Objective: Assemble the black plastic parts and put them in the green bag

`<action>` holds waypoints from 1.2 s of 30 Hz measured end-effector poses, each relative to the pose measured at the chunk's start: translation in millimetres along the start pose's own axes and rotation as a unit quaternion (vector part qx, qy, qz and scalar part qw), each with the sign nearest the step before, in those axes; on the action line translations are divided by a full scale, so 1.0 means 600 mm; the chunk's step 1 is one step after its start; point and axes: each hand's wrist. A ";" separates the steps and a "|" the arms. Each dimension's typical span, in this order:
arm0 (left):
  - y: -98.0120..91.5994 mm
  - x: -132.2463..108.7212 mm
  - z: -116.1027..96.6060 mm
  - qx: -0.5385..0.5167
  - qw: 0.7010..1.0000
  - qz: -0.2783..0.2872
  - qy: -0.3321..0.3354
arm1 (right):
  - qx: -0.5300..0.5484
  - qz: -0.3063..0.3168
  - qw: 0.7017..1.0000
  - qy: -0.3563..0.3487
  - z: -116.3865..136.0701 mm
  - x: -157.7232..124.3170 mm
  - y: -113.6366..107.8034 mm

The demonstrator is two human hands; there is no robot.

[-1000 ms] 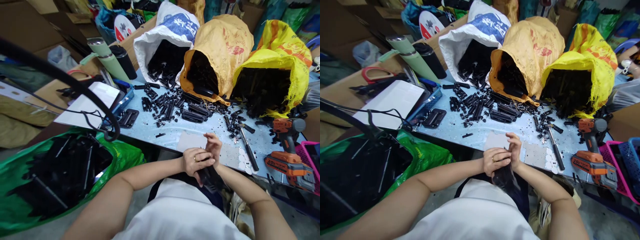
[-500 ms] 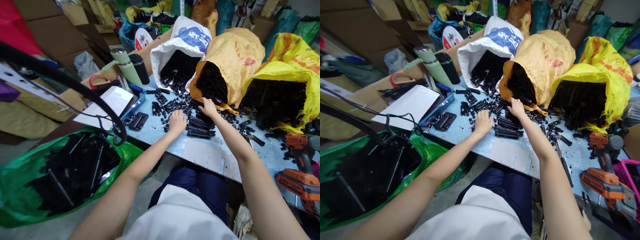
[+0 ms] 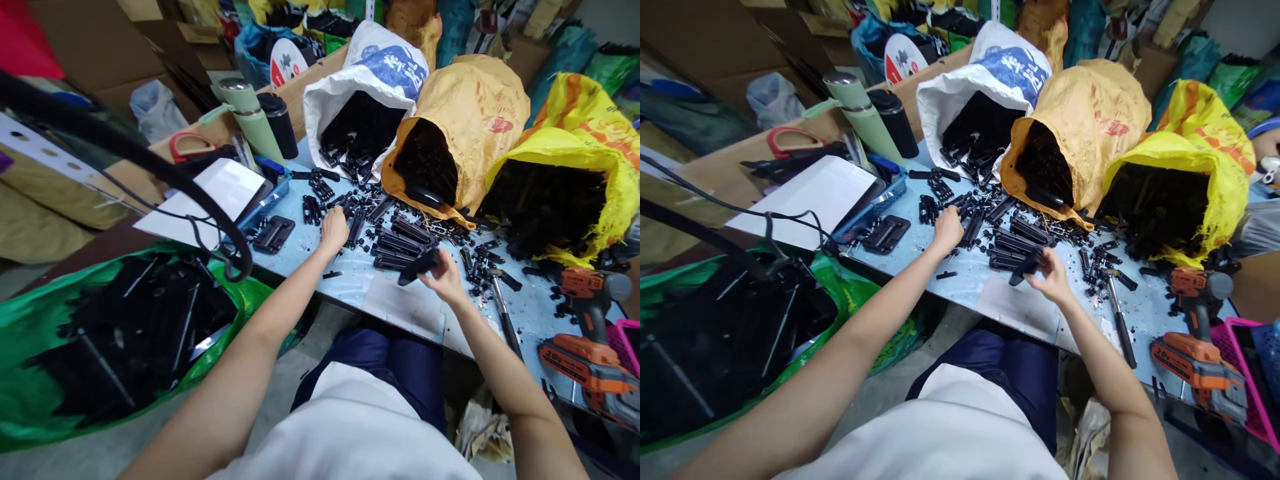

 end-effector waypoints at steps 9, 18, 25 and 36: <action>0.029 -0.176 -0.037 -0.224 0.951 0.136 0.161 | -0.257 0.130 0.956 0.049 -0.018 -0.180 -0.052; 0.063 -0.269 -0.073 -0.374 0.891 0.159 0.202 | 0.152 -0.062 0.952 0.257 0.012 -0.099 0.052; 0.041 -0.254 -0.075 -0.386 0.874 0.161 0.247 | 0.242 -0.049 0.940 0.234 0.036 -0.095 0.035; 0.025 -0.280 -0.086 -0.304 0.903 0.076 0.293 | 0.105 0.030 0.982 0.155 0.029 -0.103 0.001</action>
Point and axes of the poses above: each hand's wrist, its own x-axis towards the middle knuckle, its own y-axis out of the palm, z = x × y, and after that the axes turned 5 degrees about -y, right-handed
